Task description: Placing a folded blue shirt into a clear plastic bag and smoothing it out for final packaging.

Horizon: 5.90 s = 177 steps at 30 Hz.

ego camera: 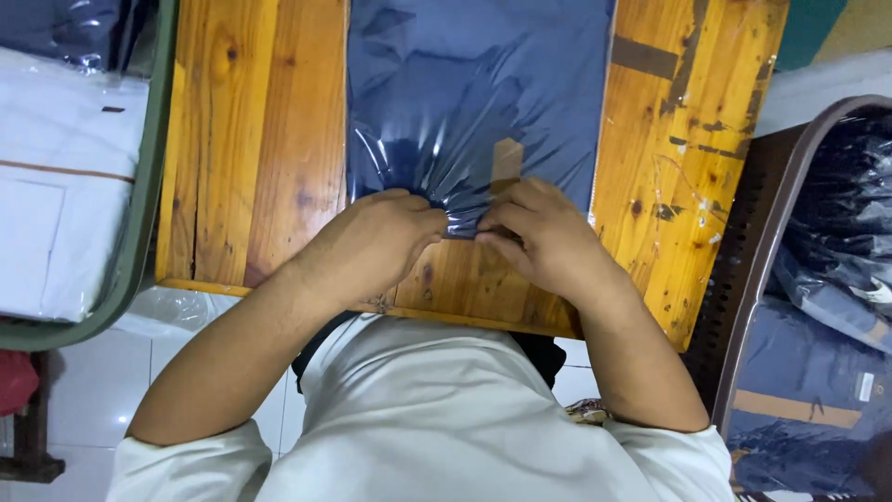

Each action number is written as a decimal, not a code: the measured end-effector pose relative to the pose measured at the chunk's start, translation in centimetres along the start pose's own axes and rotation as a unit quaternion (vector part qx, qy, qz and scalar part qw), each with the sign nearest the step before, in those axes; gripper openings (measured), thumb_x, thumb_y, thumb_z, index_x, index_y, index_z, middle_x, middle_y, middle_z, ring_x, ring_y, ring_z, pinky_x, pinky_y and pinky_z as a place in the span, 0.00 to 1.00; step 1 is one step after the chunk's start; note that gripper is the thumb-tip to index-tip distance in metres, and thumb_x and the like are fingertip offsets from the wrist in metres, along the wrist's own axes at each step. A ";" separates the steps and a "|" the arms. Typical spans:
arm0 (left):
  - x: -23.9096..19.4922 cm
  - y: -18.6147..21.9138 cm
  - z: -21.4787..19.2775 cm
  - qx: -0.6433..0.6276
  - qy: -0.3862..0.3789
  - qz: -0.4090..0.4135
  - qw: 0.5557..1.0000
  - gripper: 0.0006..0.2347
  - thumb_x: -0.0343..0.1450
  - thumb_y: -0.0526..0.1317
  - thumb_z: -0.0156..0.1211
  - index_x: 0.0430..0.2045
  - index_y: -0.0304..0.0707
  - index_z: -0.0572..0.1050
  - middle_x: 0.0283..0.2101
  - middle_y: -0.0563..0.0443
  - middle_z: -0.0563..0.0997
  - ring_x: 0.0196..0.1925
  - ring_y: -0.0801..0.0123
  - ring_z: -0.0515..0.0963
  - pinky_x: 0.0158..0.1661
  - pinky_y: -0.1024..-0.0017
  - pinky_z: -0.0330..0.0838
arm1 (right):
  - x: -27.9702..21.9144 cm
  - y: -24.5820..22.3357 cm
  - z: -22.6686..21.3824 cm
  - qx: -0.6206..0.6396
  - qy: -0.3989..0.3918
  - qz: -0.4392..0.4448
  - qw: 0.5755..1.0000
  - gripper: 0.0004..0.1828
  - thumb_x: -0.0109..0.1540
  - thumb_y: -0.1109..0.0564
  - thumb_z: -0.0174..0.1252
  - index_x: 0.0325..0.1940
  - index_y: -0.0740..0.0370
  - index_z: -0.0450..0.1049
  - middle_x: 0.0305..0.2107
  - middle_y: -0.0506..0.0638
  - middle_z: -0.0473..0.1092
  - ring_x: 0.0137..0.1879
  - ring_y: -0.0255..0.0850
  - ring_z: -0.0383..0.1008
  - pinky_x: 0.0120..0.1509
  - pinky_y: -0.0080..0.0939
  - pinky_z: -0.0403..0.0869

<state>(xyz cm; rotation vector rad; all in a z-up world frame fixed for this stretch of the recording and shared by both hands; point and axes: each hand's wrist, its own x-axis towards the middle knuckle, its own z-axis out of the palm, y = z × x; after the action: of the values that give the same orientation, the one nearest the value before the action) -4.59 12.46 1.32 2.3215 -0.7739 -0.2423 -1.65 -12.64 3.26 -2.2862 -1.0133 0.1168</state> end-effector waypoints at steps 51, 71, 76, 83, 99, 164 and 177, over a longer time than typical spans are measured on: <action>1.5 0.0 -1.7 0.034 -0.083 -0.118 0.989 0.07 0.74 0.40 0.56 0.42 0.41 0.76 0.36 0.43 0.80 0.37 0.43 0.85 0.37 0.55 0.81 | 0.8 1.6 -0.7 -0.096 -0.016 0.142 0.985 0.19 0.55 0.47 0.77 0.43 0.57 0.79 0.37 0.52 0.68 0.47 0.52 0.73 0.45 0.44 0.74; -7.0 -2.6 -2.8 -0.099 0.191 0.005 0.977 0.03 0.73 0.38 0.64 0.30 0.42 0.81 0.36 0.50 0.79 0.43 0.53 0.79 0.46 0.62 0.75 | 7.2 -2.6 4.1 0.033 -0.137 -0.088 0.986 0.17 0.62 0.48 0.67 0.50 0.60 0.78 0.36 0.54 0.72 0.46 0.50 0.71 0.50 0.46 0.66; -7.7 -2.8 -2.9 -0.124 0.188 -0.014 0.974 0.05 0.73 0.37 0.63 0.27 0.40 0.78 0.32 0.49 0.80 0.41 0.51 0.80 0.45 0.60 0.75 | 7.4 -2.5 5.0 0.011 -0.173 -0.074 0.982 0.12 0.65 0.47 0.64 0.46 0.55 0.79 0.33 0.49 0.72 0.44 0.46 0.72 0.48 0.45 0.64; -7.5 -2.4 -3.8 -0.164 0.158 -0.122 0.966 0.03 0.70 0.35 0.67 0.31 0.39 0.78 0.27 0.45 0.79 0.35 0.51 0.82 0.37 0.58 0.75 | 8.7 -2.5 4.6 0.046 -0.213 -0.023 0.976 0.11 0.69 0.47 0.58 0.42 0.55 0.80 0.29 0.50 0.76 0.41 0.46 0.75 0.45 0.43 0.64; -6.4 -1.9 -2.8 -0.150 0.175 -0.244 0.942 0.06 0.65 0.36 0.69 0.33 0.46 0.82 0.29 0.54 0.87 0.34 0.56 0.80 0.36 0.64 0.74 | 8.9 -2.7 4.3 0.070 -0.199 0.101 0.972 0.10 0.67 0.51 0.60 0.43 0.57 0.82 0.28 0.51 0.77 0.41 0.47 0.78 0.45 0.42 0.71; -0.4 1.7 3.1 0.093 0.051 -0.268 0.957 0.37 0.78 0.54 0.45 0.74 0.20 0.43 0.78 0.26 0.36 0.80 0.39 0.30 0.70 0.42 0.18 | -7.7 0.3 3.5 -0.189 -0.032 0.318 0.929 0.66 0.59 0.24 0.56 0.80 0.76 0.40 0.76 0.74 0.34 0.81 0.71 0.29 0.81 0.63 0.28; -0.7 4.2 4.2 0.176 0.131 -0.146 0.965 0.33 0.75 0.57 0.58 0.68 0.29 0.64 0.70 0.21 0.60 0.73 0.25 0.56 0.67 0.36 0.47 | -7.0 -1.6 5.0 -0.195 -0.026 0.186 0.963 0.50 0.64 0.29 0.55 0.80 0.60 0.51 0.77 0.68 0.37 0.79 0.77 0.28 0.78 0.72 0.29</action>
<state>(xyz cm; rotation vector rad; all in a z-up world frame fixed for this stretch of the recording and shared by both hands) -8.62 8.11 0.80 2.7319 -0.3621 0.0851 -9.17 -14.16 -0.99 -2.8330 -0.6607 0.1428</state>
